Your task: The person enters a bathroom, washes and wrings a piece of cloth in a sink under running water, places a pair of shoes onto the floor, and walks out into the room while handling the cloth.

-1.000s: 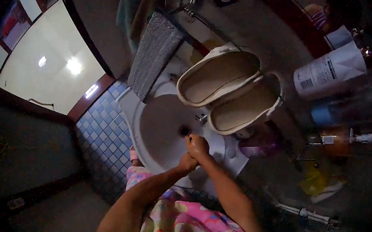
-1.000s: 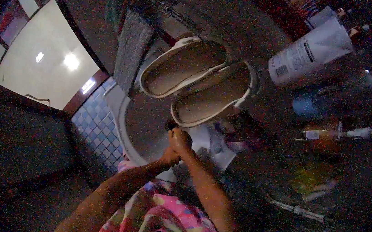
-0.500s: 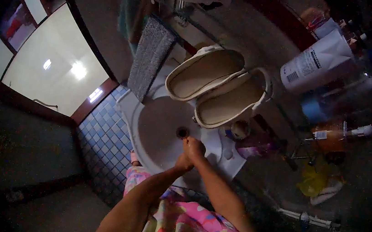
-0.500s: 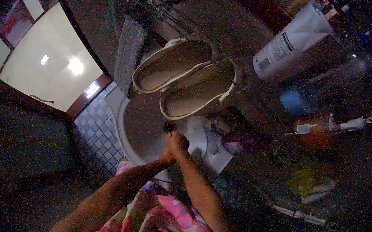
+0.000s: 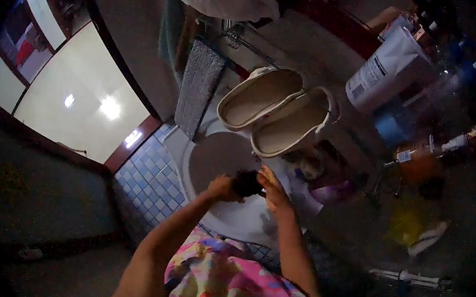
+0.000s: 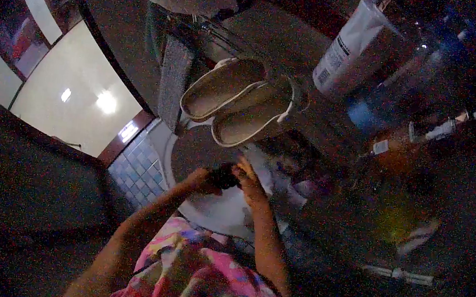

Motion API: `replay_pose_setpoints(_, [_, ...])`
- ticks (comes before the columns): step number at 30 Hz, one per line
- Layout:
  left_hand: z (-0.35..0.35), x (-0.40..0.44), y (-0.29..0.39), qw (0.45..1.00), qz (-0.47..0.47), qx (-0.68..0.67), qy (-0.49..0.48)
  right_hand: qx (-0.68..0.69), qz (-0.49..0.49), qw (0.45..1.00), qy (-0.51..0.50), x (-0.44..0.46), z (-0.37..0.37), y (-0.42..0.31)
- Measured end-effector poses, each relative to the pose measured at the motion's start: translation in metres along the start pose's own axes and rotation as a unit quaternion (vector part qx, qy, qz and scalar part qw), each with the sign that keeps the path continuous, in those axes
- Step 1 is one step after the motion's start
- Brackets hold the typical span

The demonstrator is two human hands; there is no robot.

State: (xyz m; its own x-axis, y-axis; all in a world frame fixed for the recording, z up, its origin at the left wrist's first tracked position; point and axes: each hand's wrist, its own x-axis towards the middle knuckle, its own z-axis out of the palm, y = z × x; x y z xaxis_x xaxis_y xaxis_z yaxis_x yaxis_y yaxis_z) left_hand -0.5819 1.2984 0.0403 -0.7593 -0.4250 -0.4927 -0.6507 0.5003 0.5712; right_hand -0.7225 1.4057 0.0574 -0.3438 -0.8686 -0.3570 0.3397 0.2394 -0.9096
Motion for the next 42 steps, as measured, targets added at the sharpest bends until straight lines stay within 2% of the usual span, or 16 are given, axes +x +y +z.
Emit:
replay_pose_setpoints(3, [-0.029,-0.017,0.004,0.922,-0.042,-0.365,-0.123,0.27,0.042,0.961,-0.031,-0.009,-0.001,-0.003])
replay_pose_setpoints(4, [-0.024,-0.021,0.006,0.921,-0.042,-0.364,-0.129,-0.108,0.098,0.989,0.036,-0.002,-0.004,0.027])
replay_pose_setpoints(5, [-0.019,-0.024,0.011,0.991,-0.023,-0.103,0.088,-0.467,0.143,0.867,0.099,-0.005,-0.001,0.049])
replay_pose_setpoints(6, [-0.016,-0.027,0.012,0.94,0.007,0.17,0.295,-0.677,-0.052,0.704,0.208,-0.032,0.017,0.043])
replay_pose_setpoints(7, [-0.02,-0.02,0.008,0.937,0.021,0.172,0.303,-0.677,-0.057,0.699,0.222,-0.03,0.019,0.028])
replay_pose_setpoints(9, [-0.007,-0.023,-0.003,0.938,0.036,0.116,0.324,-0.468,-0.087,0.856,0.2,-0.043,0.016,0.018])
replay_pose_setpoints(13, [-0.028,-0.044,-0.012,0.951,0.099,0.08,0.28,-0.305,-0.119,0.933,0.148,-0.081,0.028,-0.035])
replay_pose_setpoints(19, [-0.044,-0.055,-0.049,0.934,0.183,0.057,0.302,-0.232,-0.196,0.91,0.283,-0.114,0.11,-0.176])
replay_pose_setpoints(21, [-0.059,-0.071,-0.06,0.921,0.253,-0.005,0.295,-0.332,-0.306,0.84,0.299,-0.082,0.101,-0.188])
replay_pose_setpoints(25, [-0.064,-0.082,-0.076,0.913,0.293,-0.033,0.283,-0.684,-0.258,0.55,0.403,-0.038,0.093,-0.217])
replay_pose_setpoints(26, [-0.066,-0.085,-0.078,0.909,0.308,-0.055,0.274,-0.688,-0.256,0.545,0.405,-0.034,0.101,-0.229])
replay_pose_setpoints(28, [-0.069,-0.095,-0.085,0.905,0.324,-0.079,0.263,-0.513,-0.015,0.739,0.436,-0.027,0.117,-0.243])
replay_pose_setpoints(35, [-0.088,-0.123,-0.108,0.911,0.316,-0.103,0.243,-0.562,-0.016,0.68,0.471,0.007,0.081,-0.219])
replay_pose_setpoints(37, [-0.093,-0.126,-0.119,0.918,0.307,-0.116,0.225,-0.433,-0.151,0.755,0.468,-0.004,0.071,-0.2])
replay_pose_setpoints(39, [-0.093,-0.117,-0.134,0.945,0.251,-0.121,0.169,-0.633,-0.13,0.683,0.339,-0.029,0.084,-0.195])
replay_pose_setpoints(42, [-0.096,-0.114,-0.147,0.937,0.253,-0.169,0.172,-0.397,-0.084,0.803,0.437,-0.065,0.137,-0.186])
